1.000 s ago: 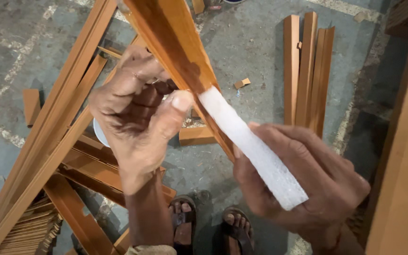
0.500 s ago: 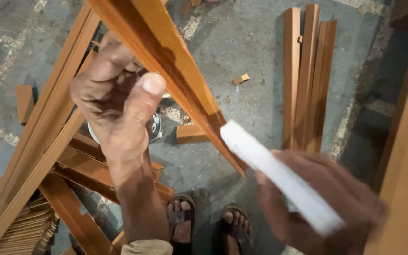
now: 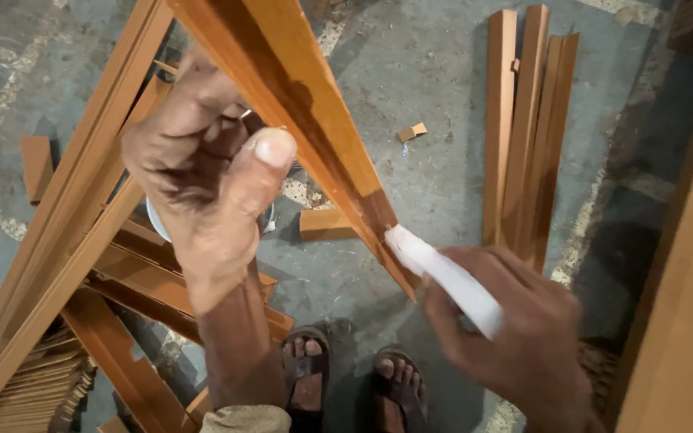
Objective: The person applies a liquid finish to wooden strips using a white foam applicator. They dip the applicator into a bucket of liquid and wipe it along the length of the wood, handling the strips one at a time.
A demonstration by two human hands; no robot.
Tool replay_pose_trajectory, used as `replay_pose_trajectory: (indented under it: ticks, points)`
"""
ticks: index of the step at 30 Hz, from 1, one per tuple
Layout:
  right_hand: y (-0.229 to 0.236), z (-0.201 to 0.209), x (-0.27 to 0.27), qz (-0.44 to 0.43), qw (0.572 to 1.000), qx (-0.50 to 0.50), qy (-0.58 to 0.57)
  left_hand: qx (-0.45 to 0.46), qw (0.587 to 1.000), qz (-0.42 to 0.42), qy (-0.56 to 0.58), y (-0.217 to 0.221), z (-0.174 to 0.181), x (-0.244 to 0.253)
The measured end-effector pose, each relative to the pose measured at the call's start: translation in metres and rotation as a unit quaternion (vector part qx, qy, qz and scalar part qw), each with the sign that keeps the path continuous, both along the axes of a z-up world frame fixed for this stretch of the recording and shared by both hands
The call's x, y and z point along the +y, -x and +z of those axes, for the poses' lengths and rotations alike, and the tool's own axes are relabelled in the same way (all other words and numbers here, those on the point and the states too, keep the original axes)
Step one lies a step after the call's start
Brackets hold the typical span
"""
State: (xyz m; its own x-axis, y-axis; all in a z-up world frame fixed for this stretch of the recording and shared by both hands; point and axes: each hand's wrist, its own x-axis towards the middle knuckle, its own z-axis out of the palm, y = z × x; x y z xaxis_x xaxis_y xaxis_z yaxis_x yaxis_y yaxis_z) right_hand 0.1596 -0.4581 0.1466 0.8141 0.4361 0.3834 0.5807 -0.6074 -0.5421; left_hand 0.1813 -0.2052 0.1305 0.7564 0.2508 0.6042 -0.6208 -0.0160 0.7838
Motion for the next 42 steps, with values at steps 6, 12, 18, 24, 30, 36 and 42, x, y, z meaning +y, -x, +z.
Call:
replay_pose_trajectory:
  ticks: [6, 12, 18, 24, 30, 36, 42]
  points:
    - [-0.013, 0.033, -0.005, 0.048, 0.980, -0.172, -0.083, -0.004, 1.000, 0.003, 0.003, -0.006, 0.003, -0.009]
    - [0.006, -0.055, -0.027, -0.002, 0.992, -0.111, -0.065, -0.024, 0.999, -0.030, -0.016, -0.004, -0.002, -0.012]
    - [0.009, -0.024, -0.014, -0.005, 1.000, 0.010, 0.012, -0.032, 0.999, -0.012, -0.002, -0.012, -0.012, -0.004]
    - [0.004, 0.029, -0.008, -0.018, 0.997, -0.059, -0.053, 0.006, 0.995, -0.089, 0.039, -0.012, -0.001, -0.009]
    - [0.012, -0.038, -0.011, -0.019, 0.998, -0.046, -0.031, -0.036, 0.991, -0.128, 0.025, -0.026, -0.014, -0.005]
    - [0.019, -0.105, -0.021, -0.062, 0.993, 0.049, -0.083, 0.145, 0.970, -0.158, 0.115, -0.039, -0.119, -0.041]
    - [-0.010, -0.158, -0.035, -0.149, 0.985, 0.024, -0.083, 0.441, 0.854, -0.204, 0.186, -0.016, -0.281, -0.111]
